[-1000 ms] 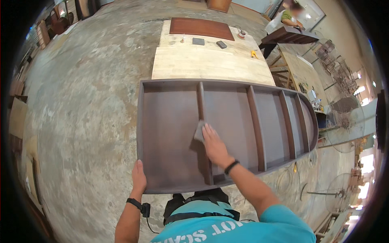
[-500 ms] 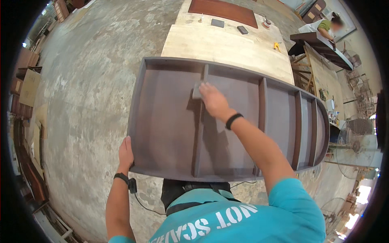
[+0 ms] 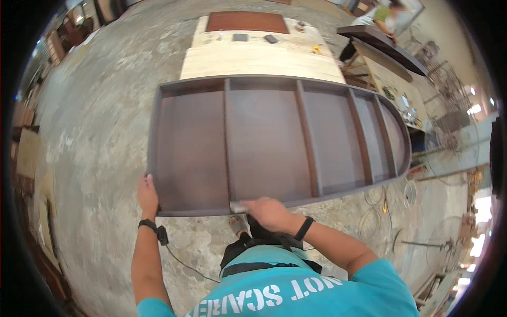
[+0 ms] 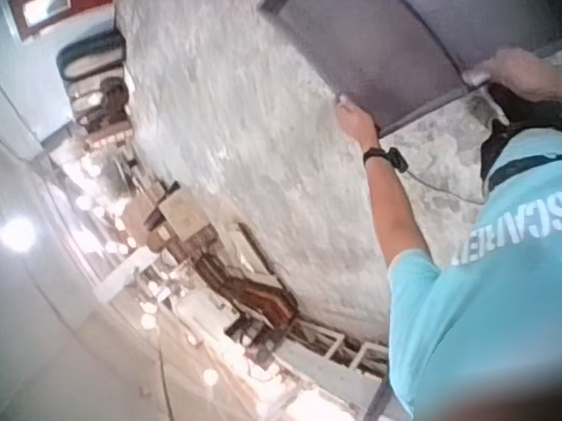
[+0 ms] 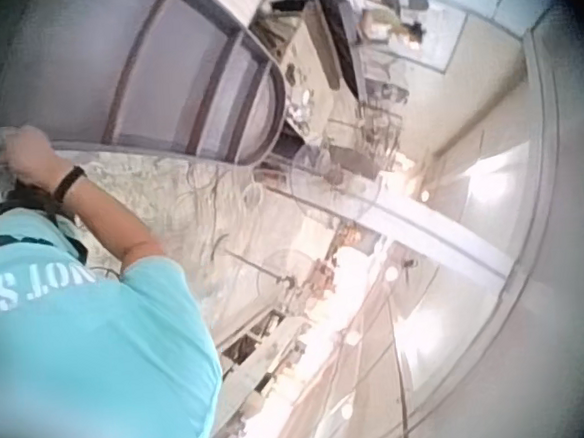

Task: Sanding the inner compartments and edges of a wooden shelf unit using both a pneumatic orbital sander and a sanding block.

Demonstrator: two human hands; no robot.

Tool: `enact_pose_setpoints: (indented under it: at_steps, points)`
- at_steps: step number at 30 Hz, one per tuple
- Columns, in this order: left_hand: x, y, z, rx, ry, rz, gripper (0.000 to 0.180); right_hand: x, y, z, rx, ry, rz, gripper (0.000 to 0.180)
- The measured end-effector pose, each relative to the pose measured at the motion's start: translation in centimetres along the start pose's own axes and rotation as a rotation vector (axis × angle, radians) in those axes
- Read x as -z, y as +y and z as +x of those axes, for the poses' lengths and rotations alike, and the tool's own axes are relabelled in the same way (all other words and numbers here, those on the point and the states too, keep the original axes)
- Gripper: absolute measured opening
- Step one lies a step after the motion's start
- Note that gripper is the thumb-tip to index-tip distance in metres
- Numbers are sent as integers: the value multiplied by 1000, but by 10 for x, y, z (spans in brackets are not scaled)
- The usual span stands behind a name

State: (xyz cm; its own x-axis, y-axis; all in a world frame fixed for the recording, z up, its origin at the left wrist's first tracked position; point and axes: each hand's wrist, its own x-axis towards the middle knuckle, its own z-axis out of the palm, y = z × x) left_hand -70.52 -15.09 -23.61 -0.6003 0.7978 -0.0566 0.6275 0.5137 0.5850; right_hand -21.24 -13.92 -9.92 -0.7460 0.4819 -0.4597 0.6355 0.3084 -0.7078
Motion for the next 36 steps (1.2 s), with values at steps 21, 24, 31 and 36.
enact_pose_setpoints:
  at_steps: [21, 24, 31, 36]
  points:
    - [-160, 277, -201, -227, -161, 159, 91, 293, 341, 70, 6, 747, -567, 60]
    - [-164, 278, -203, -227, -141, 193, 88, 362, 355, 112, -54, 668, -622, 58]
    - [-167, 278, -201, -230, -113, 192, 82, 301, 348, 47, 92, 621, -422, 61]
    - [-163, 266, -209, -268, -80, 211, 82, 151, 298, -99, 244, 473, -405, 63]
